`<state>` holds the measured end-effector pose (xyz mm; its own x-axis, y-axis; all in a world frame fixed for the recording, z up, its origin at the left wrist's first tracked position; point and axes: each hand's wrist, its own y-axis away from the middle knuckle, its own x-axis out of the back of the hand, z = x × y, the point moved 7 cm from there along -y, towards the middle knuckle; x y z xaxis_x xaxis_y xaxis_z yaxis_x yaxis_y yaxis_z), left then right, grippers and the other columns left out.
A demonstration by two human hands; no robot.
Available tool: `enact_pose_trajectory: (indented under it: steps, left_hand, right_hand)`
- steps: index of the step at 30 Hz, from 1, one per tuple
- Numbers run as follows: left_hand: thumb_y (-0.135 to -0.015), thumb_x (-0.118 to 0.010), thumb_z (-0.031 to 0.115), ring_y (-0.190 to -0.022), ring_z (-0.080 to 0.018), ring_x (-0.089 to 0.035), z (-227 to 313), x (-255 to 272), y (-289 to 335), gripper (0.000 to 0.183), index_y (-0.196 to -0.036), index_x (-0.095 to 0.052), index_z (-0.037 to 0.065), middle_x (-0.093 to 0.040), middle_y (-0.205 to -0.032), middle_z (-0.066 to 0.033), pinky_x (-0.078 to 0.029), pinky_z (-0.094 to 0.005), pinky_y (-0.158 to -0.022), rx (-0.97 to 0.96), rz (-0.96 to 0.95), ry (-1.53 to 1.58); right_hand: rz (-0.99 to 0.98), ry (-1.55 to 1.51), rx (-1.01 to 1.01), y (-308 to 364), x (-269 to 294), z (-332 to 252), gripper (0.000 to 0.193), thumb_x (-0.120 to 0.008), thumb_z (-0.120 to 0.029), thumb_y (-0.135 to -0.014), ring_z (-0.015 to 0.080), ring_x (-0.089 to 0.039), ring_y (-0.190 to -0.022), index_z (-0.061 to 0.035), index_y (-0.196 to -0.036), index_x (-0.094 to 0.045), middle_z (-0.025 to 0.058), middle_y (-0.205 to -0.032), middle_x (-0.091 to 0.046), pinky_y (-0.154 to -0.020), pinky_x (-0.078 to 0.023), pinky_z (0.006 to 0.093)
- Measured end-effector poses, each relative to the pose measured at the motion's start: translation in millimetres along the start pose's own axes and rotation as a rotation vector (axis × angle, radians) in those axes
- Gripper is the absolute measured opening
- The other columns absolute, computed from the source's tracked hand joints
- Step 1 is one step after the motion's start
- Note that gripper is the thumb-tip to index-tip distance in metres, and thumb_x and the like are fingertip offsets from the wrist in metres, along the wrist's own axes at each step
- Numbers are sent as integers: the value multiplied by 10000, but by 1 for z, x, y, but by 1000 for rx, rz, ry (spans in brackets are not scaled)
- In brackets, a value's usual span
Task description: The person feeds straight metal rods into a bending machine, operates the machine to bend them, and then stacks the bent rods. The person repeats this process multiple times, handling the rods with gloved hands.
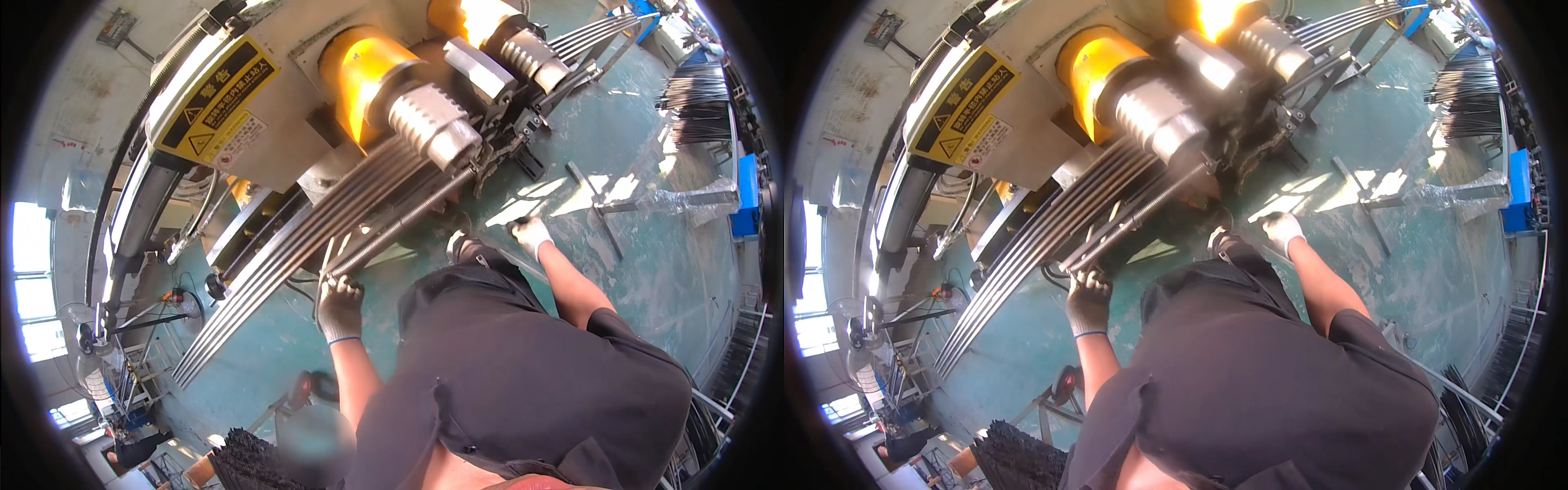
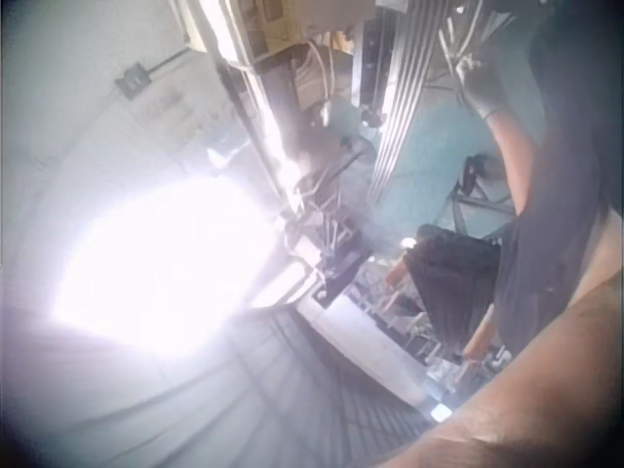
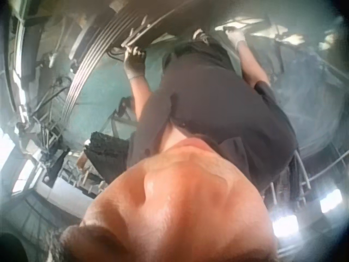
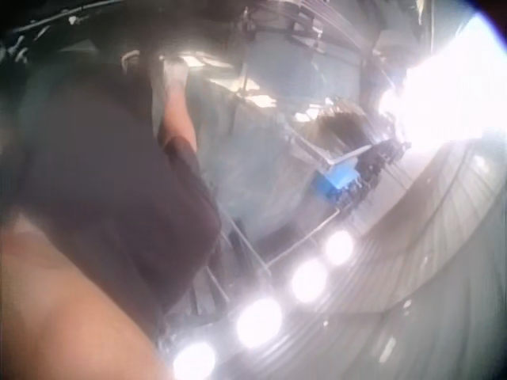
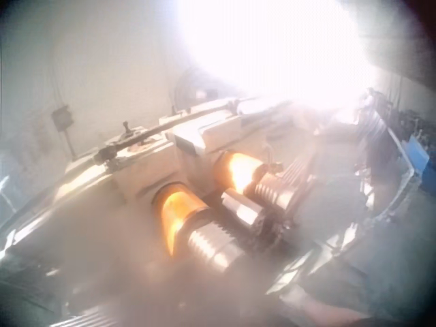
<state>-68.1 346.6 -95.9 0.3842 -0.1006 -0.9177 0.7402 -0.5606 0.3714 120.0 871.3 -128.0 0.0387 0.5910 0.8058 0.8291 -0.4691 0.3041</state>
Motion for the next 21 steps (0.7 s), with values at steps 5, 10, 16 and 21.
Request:
enact_pose_trajectory:
  steps: [5, 10, 16, 21]
  left_hand:
    - [-1095, -411, 242, -1232, -314, -513, -6, -107, 49, 287, -1263, -532, 43, -570, -1304, -143, -390, -460, -1115, -322, 63, -644]
    - [-1113, -433, 348, -1183, -382, -525, 28, -140, 68, 402, -1256, -581, 3, -599, -1273, -196, -384, -518, -1097, -407, -228, -580]
    - [-1099, -509, 447, -1239, -312, -541, 34, -205, 94, 518, -1401, -571, 30, -609, -1357, -141, -397, -481, -1107, -732, -200, -897]
    - [-1118, -501, 401, -1320, -328, -533, 9, -231, 92, 542, -1508, -493, 24, -587, -1442, -165, -384, -500, -1163, -692, -133, -653]
  right_hand:
    - [211, -661, -161, -16, 79, -82, 298, -710, -204, -976, 179, -684, -905, 46, -1135, -740, 69, -999, -759, -856, -543, 321]
    - [546, -1055, 117, -12, 181, -184, 412, -727, -277, -979, 188, -647, -1010, 34, -1249, -699, 105, -1112, -737, -934, -496, 330]
    - [500, -1200, 103, -34, 201, -206, 501, -728, -403, -1003, 134, -586, -1062, -12, -1313, -678, 38, -1177, -683, -980, -469, 300]
    - [379, -1705, 141, -59, 202, -216, 483, -655, -392, -1056, 171, -653, -1110, -11, -1354, -649, 62, -1222, -705, -980, -529, 342]
